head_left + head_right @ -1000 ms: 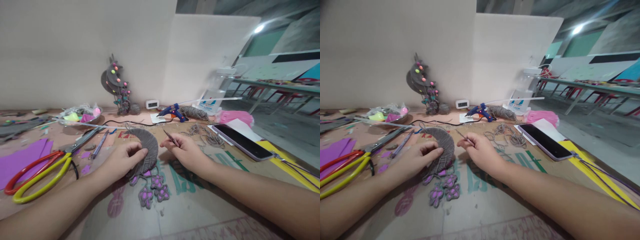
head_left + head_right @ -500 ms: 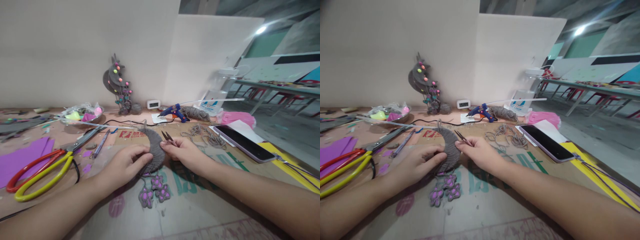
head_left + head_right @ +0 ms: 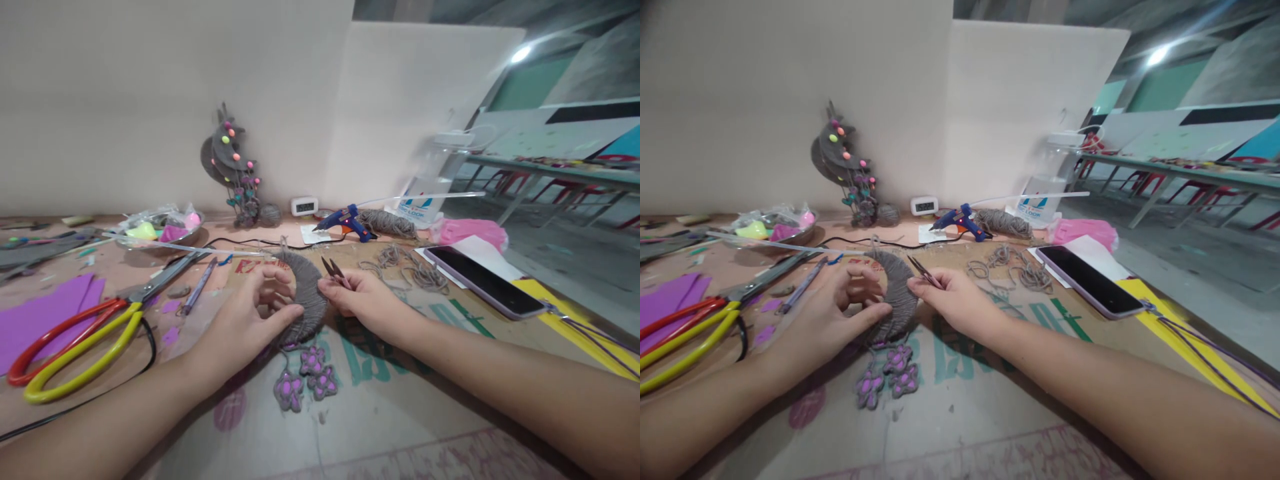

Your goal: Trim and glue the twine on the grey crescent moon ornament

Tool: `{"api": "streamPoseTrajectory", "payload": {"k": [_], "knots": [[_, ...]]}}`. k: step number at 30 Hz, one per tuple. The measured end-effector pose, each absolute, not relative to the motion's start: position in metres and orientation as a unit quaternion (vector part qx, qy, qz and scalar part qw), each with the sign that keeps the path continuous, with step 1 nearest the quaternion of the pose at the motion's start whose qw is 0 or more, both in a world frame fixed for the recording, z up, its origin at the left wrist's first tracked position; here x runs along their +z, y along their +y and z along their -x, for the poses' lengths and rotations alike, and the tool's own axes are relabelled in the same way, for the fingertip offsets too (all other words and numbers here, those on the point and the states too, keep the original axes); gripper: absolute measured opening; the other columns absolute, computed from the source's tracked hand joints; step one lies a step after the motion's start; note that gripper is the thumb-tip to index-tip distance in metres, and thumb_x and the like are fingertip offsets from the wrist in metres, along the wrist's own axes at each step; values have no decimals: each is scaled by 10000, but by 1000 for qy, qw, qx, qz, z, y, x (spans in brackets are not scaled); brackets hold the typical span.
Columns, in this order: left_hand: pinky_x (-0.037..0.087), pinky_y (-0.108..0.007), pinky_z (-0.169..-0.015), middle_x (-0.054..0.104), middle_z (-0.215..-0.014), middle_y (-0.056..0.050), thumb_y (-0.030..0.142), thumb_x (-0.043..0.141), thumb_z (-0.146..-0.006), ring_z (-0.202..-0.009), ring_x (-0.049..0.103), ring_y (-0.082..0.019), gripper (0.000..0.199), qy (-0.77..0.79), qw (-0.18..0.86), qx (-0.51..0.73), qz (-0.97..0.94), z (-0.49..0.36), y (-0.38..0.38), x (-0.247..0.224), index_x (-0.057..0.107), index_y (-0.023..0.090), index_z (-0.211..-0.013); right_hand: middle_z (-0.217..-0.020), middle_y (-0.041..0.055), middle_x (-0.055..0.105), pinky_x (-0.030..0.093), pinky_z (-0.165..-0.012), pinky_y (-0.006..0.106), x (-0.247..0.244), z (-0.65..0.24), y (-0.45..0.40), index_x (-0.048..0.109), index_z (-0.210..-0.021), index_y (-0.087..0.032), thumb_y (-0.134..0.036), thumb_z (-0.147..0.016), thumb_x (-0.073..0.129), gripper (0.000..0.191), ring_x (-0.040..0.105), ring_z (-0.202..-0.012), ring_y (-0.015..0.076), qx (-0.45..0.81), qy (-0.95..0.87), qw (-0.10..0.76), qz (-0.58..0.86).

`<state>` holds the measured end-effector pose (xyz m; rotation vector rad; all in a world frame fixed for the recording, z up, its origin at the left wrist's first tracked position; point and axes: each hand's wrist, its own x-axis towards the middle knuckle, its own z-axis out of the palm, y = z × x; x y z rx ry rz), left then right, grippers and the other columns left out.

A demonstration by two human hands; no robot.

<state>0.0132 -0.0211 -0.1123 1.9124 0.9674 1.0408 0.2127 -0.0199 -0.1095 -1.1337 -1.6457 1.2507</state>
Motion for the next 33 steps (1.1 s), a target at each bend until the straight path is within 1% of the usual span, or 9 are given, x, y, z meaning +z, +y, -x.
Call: {"api": "streamPoseTrajectory", "payload": {"k": [3,6,9,12,15,19,22,28,33], "knots": [[494,-204,-595,589,-1018,-14,223,594,-799,-734,614,-102,279,391,343,377,-766,-13,-24,-109,507,233,-1064,-516,-75,313,194,-408,206,-108,-211,-20,513,-688,-180,-477,-810,541,322,246,-449,67,471,-661,366,456],[483,-199,-579,620,-894,2,214,568,-815,-686,591,-101,405,403,309,353,-786,-12,-26,-105,485,265,-1209,-562,-57,387,269,-444,206,-103,-212,-22,532,-736,-179,-460,-837,518,298,332,-479,77,431,-690,359,456],[477,-197,-602,600,-751,27,199,564,-813,-640,562,-93,422,418,293,358,-781,-11,-28,-103,500,262,-1225,-804,7,551,385,-572,229,-97,-219,-23,535,-1003,-187,-420,-893,447,272,488,-653,115,310,-736,400,449],[460,-185,-580,577,-702,35,192,573,-800,-615,543,-89,420,441,293,362,-767,-12,-28,-101,522,252,-1213,-990,56,586,417,-695,269,-94,-229,-24,479,-1169,-199,-326,-926,404,284,539,-799,149,139,-791,394,447],[441,-179,-549,560,-670,44,189,566,-800,-586,529,-86,428,442,301,356,-766,-12,-29,-100,516,251,-1220,-961,65,612,417,-710,280,-94,-233,-25,515,-1149,-184,-255,-918,430,256,552,-805,162,4,-843,343,415],[427,-182,-519,555,-657,45,203,569,-796,-560,523,-88,432,444,293,345,-773,-12,-29,-100,517,245,-1223,-832,70,619,406,-632,279,-94,-229,-28,572,-1070,-153,-247,-928,401,242,548,-737,175,-102,-870,292,383],[422,-187,-507,550,-641,44,218,566,-797,-561,525,-97,430,447,281,343,-777,-12,-28,-102,520,239,-1225,-786,63,612,393,-598,268,-94,-226,-30,592,-1037,-153,-244,-934,377,255,542,-698,169,-126,-873,278,379],[396,-194,-501,541,-627,49,203,534,-807,-547,504,-98,431,447,259,327,-791,-12,-27,-106,510,242,-1236,-742,51,598,371,-601,262,-96,-225,-31,599,-1029,-148,-233,-924,401,240,534,-685,168,-144,-874,269,379],[378,-201,-515,520,-614,53,209,530,-809,-542,471,-99,433,442,227,317,-808,-12,-27,-109,510,246,-1240,-749,52,604,360,-604,259,-98,-224,-30,603,-1015,-145,-235,-921,399,241,529,-682,166,-154,-873,264,381]]}}
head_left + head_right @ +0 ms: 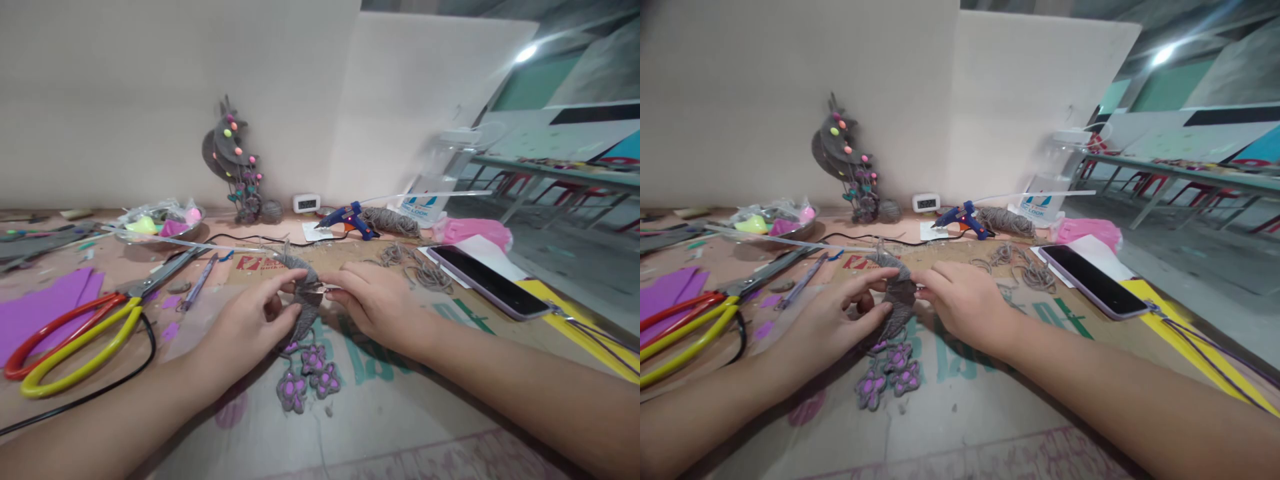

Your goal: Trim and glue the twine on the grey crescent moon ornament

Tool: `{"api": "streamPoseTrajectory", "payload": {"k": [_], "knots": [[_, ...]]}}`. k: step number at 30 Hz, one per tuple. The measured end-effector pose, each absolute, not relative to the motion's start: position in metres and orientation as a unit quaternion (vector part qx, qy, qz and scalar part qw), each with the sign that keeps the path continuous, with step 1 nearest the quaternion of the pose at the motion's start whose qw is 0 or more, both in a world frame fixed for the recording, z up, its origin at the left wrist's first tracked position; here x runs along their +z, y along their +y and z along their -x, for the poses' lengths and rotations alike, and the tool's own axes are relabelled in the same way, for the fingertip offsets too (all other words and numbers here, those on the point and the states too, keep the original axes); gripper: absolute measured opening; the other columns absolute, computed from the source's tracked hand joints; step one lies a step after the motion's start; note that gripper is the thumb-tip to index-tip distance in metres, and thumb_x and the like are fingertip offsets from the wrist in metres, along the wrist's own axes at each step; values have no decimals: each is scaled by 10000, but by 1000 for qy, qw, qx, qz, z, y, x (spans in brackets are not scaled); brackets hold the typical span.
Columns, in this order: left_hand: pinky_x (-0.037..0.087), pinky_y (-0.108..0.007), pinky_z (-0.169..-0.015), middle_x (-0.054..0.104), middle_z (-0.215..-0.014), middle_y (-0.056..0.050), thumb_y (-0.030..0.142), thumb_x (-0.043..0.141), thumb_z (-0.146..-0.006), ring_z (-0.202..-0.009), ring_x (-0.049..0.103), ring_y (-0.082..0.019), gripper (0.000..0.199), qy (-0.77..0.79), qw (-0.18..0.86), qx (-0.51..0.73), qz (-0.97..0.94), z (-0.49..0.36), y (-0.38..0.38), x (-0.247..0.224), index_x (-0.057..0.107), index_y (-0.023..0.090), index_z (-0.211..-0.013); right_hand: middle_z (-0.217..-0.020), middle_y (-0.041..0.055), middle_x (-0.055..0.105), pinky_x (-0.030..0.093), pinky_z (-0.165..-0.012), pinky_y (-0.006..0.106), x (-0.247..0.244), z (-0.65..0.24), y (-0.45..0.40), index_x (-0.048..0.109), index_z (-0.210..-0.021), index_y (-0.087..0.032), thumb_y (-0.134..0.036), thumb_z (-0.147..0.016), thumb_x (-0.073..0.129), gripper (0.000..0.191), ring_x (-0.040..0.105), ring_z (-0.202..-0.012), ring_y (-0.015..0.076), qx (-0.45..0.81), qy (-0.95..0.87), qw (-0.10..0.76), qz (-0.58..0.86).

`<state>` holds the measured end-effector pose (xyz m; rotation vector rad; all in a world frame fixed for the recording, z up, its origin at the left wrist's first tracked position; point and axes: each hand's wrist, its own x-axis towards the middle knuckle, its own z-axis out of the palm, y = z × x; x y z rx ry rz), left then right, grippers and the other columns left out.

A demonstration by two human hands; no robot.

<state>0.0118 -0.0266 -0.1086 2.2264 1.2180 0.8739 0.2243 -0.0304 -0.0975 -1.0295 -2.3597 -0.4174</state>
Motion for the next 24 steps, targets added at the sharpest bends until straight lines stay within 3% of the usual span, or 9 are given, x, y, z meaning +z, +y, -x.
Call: {"api": "streamPoseTrajectory", "payload": {"k": [12,18,24], "knots": [[389,-198,-513,516,-627,53,189,532,-795,-555,479,-101,449,435,235,319,-809,-11,-26,-110,501,252,-1239,-773,56,614,356,-614,254,-98,-225,-31,599,-1012,-154,-253,-927,392,244,535,-700,166,-139,-875,245,395],[417,-188,-528,569,-742,29,195,545,-796,-563,502,-81,427,431,267,336,-794,-12,-25,-108,516,243,-1219,-788,52,613,369,-628,254,-98,-226,-30,588,-1033,-164,-247,-928,387,241,535,-717,162,-122,-876,250,394],[404,-185,-517,559,-667,44,177,536,-793,-554,492,-90,436,431,252,317,-807,-12,-27,-106,515,237,-1223,-759,50,598,354,-611,254,-97,-227,-30,604,-1028,-160,-237,-929,376,260,532,-703,166,-135,-880,229,394]]}}
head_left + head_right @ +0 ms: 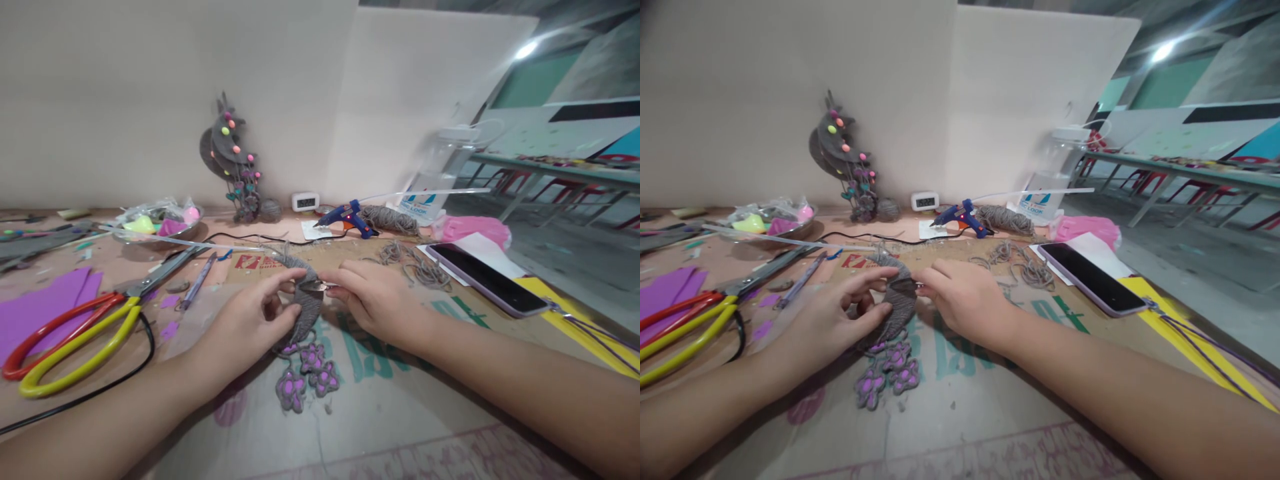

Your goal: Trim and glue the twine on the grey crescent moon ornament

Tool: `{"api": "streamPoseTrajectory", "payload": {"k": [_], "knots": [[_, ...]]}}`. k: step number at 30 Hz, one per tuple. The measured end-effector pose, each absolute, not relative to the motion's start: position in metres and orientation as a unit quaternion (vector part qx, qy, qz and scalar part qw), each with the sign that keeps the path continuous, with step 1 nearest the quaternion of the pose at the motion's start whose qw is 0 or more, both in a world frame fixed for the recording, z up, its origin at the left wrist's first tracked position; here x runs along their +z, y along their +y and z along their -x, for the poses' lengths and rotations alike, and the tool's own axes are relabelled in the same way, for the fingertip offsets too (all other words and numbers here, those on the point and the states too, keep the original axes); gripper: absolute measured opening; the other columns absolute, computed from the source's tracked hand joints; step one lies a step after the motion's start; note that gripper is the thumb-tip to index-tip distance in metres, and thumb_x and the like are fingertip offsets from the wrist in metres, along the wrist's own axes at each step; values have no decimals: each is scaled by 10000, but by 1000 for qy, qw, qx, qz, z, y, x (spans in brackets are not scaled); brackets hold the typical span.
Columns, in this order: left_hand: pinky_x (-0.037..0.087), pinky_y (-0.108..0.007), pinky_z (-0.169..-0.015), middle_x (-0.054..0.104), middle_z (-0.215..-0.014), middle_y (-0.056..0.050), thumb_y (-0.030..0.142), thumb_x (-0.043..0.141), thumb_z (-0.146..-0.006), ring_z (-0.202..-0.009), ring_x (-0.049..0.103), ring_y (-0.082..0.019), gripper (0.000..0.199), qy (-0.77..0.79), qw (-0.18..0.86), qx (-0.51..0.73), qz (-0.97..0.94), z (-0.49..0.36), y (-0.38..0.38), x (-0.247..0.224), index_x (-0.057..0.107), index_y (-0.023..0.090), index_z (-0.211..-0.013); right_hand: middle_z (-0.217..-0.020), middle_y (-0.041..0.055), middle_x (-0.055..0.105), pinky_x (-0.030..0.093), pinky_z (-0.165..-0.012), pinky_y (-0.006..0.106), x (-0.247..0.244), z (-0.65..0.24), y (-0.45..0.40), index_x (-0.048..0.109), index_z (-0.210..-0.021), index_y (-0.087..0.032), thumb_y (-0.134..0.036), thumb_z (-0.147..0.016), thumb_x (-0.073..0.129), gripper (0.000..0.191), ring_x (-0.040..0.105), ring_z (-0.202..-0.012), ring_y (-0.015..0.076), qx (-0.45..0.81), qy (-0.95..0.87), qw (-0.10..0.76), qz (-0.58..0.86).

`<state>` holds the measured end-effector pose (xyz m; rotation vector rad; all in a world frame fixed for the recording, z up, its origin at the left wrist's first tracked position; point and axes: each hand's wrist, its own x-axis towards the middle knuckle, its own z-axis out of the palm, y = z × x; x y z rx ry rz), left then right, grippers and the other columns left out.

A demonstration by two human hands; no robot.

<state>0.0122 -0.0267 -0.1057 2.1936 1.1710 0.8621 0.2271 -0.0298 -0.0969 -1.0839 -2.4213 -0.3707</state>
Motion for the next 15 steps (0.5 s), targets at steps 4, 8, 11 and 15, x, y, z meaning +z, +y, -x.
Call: {"api": "streamPoseTrajectory", "payload": {"k": [4,8,11,15], "knots": [[399,-191,-516,564,-657,43,173,528,-796,-554,494,-96,434,422,243,317,-814,-11,-26,-107,516,240,-1225,-752,50,594,337,-604,254,-97,-227,-30,609,-1006,-163,-239,-930,370,262,521,-694,162,-153,-880,227,389],[383,-193,-507,552,-630,49,185,527,-802,-542,484,-99,441,417,225,316,-822,-10,-26,-111,508,248,-1238,-771,57,598,333,-606,256,-95,-226,-31,609,-1000,-160,-228,-917,380,252,522,-708,165,-140,-882,213,397],[385,-197,-517,547,-621,52,191,530,-804,-546,483,-101,444,415,214,314,-826,-9,-26,-112,505,259,-1242,-780,55,598,331,-605,249,-91,-226,-32,605,-1023,-166,-235,-920,375,261,529,-722,162,-114,-886,194,406],[390,-200,-525,538,-602,58,191,536,-803,-535,475,-99,448,418,205,306,-830,-9,-27,-112,507,263,-1243,-746,44,574,308,-590,249,-90,-227,-32,615,-1027,-174,-246,-919,380,269,518,-707,159,-117,-889,170,410]]}}
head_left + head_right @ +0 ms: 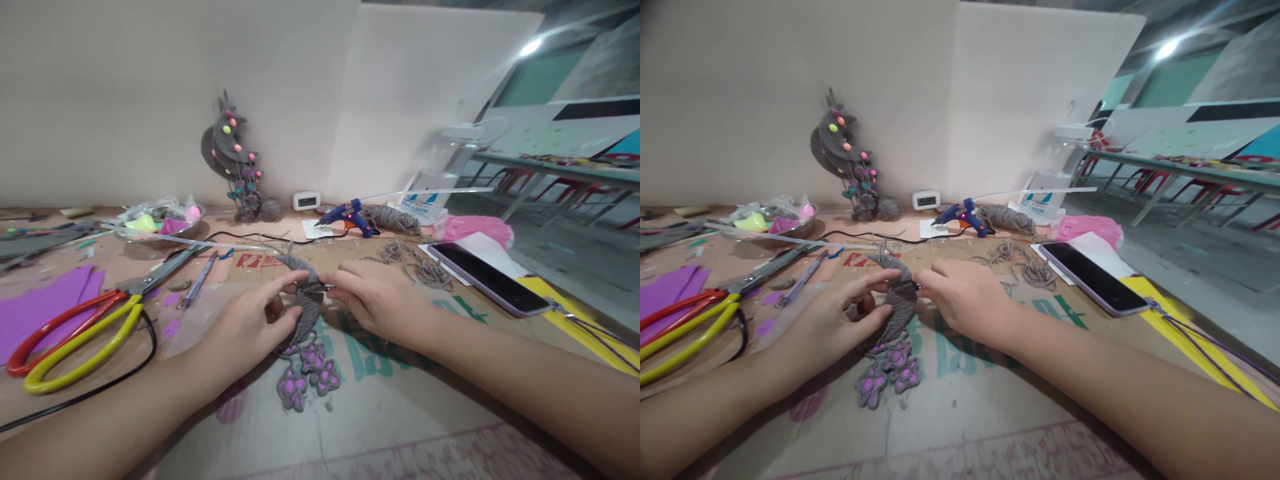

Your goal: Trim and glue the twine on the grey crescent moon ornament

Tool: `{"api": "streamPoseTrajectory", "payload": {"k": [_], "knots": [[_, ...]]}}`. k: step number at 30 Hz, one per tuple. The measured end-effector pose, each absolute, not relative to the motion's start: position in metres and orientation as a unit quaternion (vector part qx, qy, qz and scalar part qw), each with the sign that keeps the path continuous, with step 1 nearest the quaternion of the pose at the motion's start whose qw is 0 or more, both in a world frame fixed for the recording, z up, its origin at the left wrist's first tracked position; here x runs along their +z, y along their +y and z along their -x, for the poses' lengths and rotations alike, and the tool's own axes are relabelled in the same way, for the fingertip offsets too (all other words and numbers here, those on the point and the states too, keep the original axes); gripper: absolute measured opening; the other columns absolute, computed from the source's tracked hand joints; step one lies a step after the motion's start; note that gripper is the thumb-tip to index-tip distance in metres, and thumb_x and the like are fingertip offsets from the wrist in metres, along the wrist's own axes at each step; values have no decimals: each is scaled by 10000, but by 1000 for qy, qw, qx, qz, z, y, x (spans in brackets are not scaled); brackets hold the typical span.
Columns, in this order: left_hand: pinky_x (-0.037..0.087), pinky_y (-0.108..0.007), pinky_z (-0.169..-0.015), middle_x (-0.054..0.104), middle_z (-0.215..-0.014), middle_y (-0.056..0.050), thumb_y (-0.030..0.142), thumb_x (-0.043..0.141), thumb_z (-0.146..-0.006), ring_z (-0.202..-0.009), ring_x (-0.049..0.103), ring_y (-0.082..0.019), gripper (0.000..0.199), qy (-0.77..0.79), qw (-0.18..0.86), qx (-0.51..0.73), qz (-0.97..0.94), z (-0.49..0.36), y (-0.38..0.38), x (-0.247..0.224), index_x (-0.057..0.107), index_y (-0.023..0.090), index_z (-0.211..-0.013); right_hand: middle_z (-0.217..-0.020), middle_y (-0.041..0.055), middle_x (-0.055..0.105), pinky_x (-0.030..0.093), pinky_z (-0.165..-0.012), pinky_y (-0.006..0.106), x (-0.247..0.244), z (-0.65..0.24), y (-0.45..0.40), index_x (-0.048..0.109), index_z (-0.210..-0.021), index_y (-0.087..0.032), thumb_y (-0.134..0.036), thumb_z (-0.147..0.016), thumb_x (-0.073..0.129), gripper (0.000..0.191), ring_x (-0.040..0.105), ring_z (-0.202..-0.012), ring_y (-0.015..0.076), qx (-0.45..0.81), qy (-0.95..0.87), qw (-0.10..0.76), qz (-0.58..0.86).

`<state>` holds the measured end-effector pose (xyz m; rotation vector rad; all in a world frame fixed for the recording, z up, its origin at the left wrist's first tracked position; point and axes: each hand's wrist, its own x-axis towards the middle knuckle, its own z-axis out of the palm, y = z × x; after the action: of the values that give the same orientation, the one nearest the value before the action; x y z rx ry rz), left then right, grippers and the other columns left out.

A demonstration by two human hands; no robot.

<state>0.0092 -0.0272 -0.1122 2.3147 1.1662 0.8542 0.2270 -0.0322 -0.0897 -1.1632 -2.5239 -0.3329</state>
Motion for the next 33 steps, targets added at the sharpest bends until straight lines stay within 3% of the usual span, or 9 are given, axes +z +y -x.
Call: {"api": "streamPoseTrajectory", "payload": {"k": [9,18,23,33], "knots": [[376,-200,-517,511,-603,61,214,526,-816,-547,470,-100,446,425,229,298,-824,-9,-27,-112,492,270,-1257,-719,30,582,282,-572,248,-97,-231,-29,619,-1000,-192,-201,-907,405,233,496,-660,145,-143,-891,165,399],[401,-207,-547,525,-640,58,220,536,-807,-568,494,-101,443,435,282,304,-799,-12,-26,-111,487,273,-1244,-819,71,595,355,-648,274,-95,-226,-32,583,-1080,-139,-261,-937,366,287,508,-742,182,-121,-883,240,384],[413,-214,-558,574,-757,35,221,534,-808,-602,507,-102,455,427,303,314,-792,-11,-25,-114,466,277,-1254,-754,55,569,324,-616,281,-95,-226,-30,633,-994,-164,-224,-922,383,268,469,-700,185,-157,-883,222,383],[371,-202,-530,517,-636,61,224,541,-803,-554,454,-99,474,438,255,301,-808,-11,-25,-111,471,271,-1269,-765,60,566,324,-620,272,-95,-227,-29,624,-986,-146,-242,-926,378,271,478,-720,180,-142,-883,222,389]]}}
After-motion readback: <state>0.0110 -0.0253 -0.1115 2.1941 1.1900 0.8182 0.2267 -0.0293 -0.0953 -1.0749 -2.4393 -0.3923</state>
